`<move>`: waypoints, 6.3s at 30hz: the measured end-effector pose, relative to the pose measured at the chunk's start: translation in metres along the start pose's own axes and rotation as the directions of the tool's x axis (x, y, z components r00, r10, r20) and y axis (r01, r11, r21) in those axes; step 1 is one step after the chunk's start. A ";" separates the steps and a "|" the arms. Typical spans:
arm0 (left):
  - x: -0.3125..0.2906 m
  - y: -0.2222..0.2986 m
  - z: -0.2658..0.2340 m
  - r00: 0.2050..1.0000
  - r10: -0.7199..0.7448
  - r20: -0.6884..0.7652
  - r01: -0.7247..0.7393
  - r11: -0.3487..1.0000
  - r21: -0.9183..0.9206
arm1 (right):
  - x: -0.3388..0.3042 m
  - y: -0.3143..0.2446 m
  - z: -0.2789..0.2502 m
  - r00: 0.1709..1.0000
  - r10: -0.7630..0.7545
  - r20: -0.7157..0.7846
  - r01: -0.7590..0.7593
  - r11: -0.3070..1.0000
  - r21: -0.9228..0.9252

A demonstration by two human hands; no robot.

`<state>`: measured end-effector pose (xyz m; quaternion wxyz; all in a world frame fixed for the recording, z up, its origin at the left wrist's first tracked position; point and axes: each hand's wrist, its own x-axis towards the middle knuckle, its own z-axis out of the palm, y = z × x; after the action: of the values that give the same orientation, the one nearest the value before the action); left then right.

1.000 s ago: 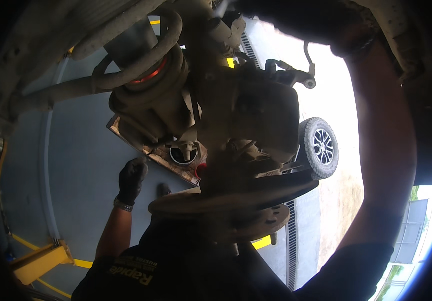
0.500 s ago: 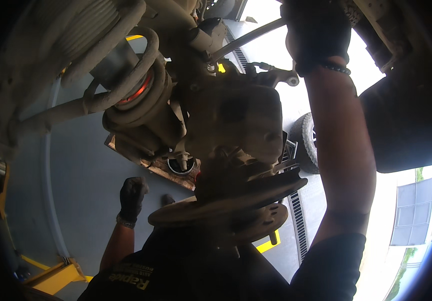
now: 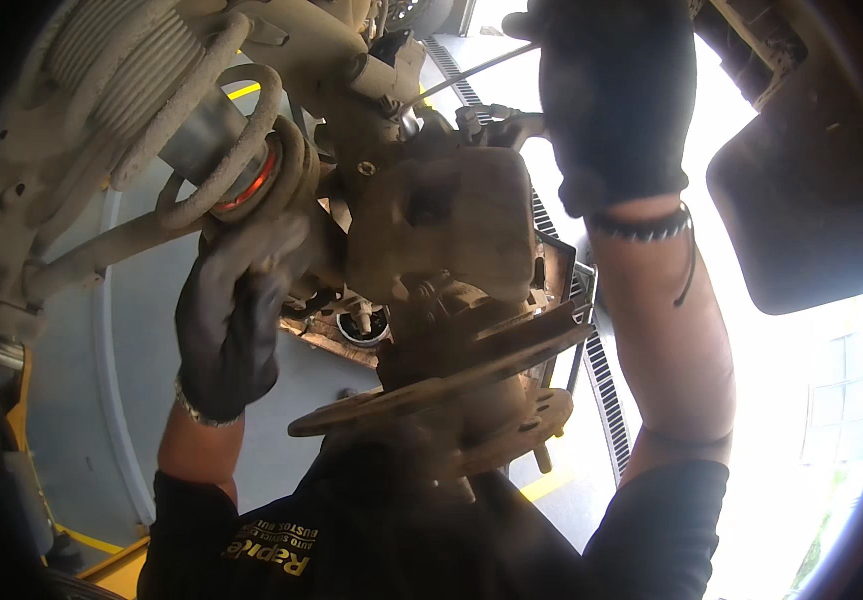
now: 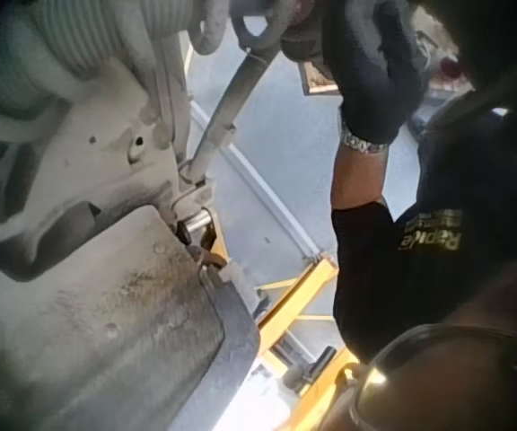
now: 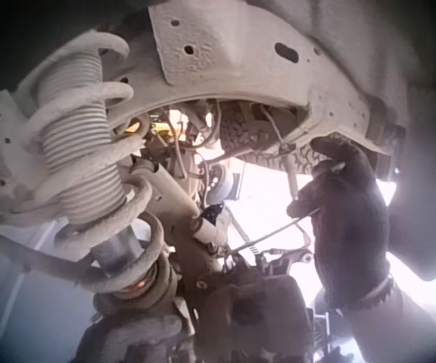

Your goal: The person works under a lifted vehicle, using a wrench to loosen and remove bolts from the suspension assembly. They detach a metal bracket and place it on a nearby tool cart, then continue to manipulate the suspension components with their hands and tools.

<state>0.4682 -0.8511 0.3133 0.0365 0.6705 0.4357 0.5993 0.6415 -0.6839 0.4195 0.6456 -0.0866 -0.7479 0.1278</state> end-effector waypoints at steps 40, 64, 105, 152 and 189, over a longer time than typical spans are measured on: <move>-0.097 -0.064 0.083 0.950 -0.131 0.282 -0.037 0.852 0.523 | -0.416 0.072 -0.252 0.382 0.855 -0.351 -0.748 0.509 0.425; -0.335 -0.058 0.136 0.636 -0.759 0.141 0.468 0.525 0.711 | -0.444 0.082 -0.172 0.451 0.685 0.572 -0.341 0.724 -0.599; -0.254 -0.338 -0.046 0.498 -0.861 -0.108 0.394 0.114 0.912 | -0.445 -0.016 -0.214 0.217 0.947 -0.236 -0.968 0.177 -0.178; 0.118 -0.148 0.133 0.510 -0.848 0.142 0.526 0.177 -0.832 | -0.006 -0.057 0.038 0.275 -0.587 0.761 0.949 0.292 -0.117; 0.074 -0.096 0.090 0.920 -0.175 0.351 -0.118 0.729 0.675 | 0.007 -0.020 0.029 0.278 -0.630 0.725 0.956 0.257 -0.144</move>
<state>0.4841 -0.7025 0.2902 -0.1173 0.7351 0.6194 0.2496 0.6128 -0.7029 0.4282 0.3156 0.1794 -0.8180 -0.4462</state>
